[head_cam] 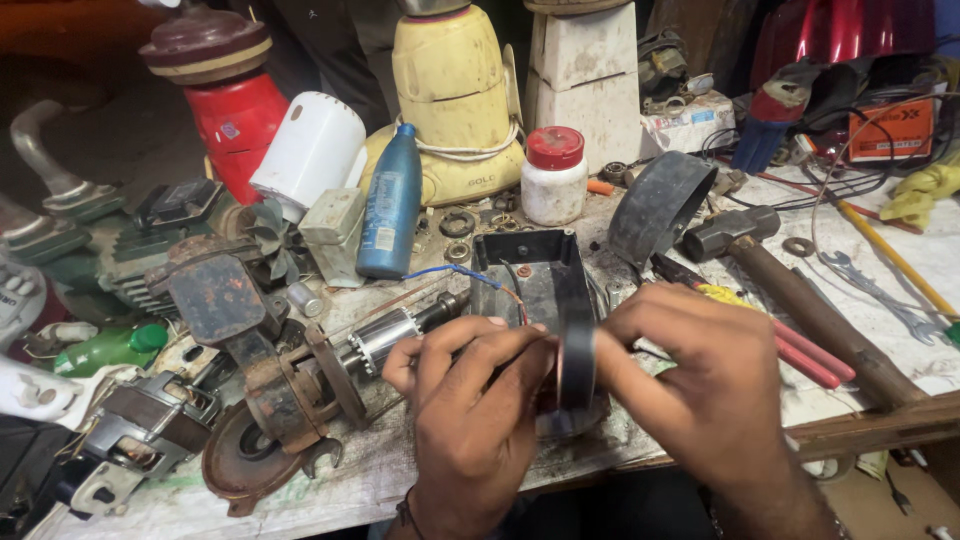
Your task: The person strips the insulation from a blue wire using pliers, twists the exposed strands, and then wraps the connection with black electrical tape. The person repeats this process for a second wire connection on the same device.
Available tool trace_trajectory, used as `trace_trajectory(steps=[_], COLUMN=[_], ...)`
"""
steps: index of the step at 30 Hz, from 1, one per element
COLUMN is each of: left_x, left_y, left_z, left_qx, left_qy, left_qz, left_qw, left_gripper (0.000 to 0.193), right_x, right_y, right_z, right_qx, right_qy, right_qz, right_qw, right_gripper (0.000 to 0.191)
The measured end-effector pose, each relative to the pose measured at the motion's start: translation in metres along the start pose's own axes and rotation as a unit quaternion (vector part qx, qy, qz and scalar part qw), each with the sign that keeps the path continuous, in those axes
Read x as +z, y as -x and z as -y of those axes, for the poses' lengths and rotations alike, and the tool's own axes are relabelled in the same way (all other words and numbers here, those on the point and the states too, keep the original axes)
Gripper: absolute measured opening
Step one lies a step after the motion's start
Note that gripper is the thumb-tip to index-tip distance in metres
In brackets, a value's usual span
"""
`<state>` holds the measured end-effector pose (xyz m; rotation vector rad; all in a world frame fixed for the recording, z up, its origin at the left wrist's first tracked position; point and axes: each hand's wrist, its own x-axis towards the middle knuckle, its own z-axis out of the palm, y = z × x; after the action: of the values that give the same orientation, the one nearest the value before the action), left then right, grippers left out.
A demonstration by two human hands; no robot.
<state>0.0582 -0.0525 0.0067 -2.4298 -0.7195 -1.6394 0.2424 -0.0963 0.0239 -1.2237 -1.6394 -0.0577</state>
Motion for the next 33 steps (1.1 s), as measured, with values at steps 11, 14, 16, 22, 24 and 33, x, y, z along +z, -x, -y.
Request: trace_trajectory(steps=[11,14,16,22,24,33], left_x=[0.004,0.002,0.002,0.008,0.01,0.005], left_y=[0.001,0.0,0.0,0.002,0.002,0.001], left_z=[-0.001,0.001,0.002,0.003,0.001,0.0], left_qx=[-0.027,-0.051,-0.062,-0.117,-0.125,-0.108], left_qy=[0.025,0.053,0.082,0.177,0.182,0.114], left_qz=[0.007,0.011,0.012,-0.039,-0.057,-0.048], left_qw=[0.999,0.997,0.995,0.976,0.974,0.986], left_gripper=[0.03,0.024,0.019,0.01,0.01,0.018], right_x=[-0.011,-0.016,-0.023,-0.036,-0.037,-0.027], right_y=[-0.01,-0.016,-0.017,-0.015,-0.011,0.0], right_z=[-0.004,-0.003,-0.003,-0.003,-0.001,0.002], right_qx=[-0.06,-0.066,-0.102,-0.189,-0.166,-0.089], right_qy=[-0.128,-0.118,-0.058,0.103,0.084,-0.021], right_qz=[0.056,0.12,0.153,0.105,0.125,0.139], right_qw=[0.988,0.984,0.981,0.971,0.975,0.986], right_gripper=[0.019,0.027,0.042,0.057,0.055,0.037])
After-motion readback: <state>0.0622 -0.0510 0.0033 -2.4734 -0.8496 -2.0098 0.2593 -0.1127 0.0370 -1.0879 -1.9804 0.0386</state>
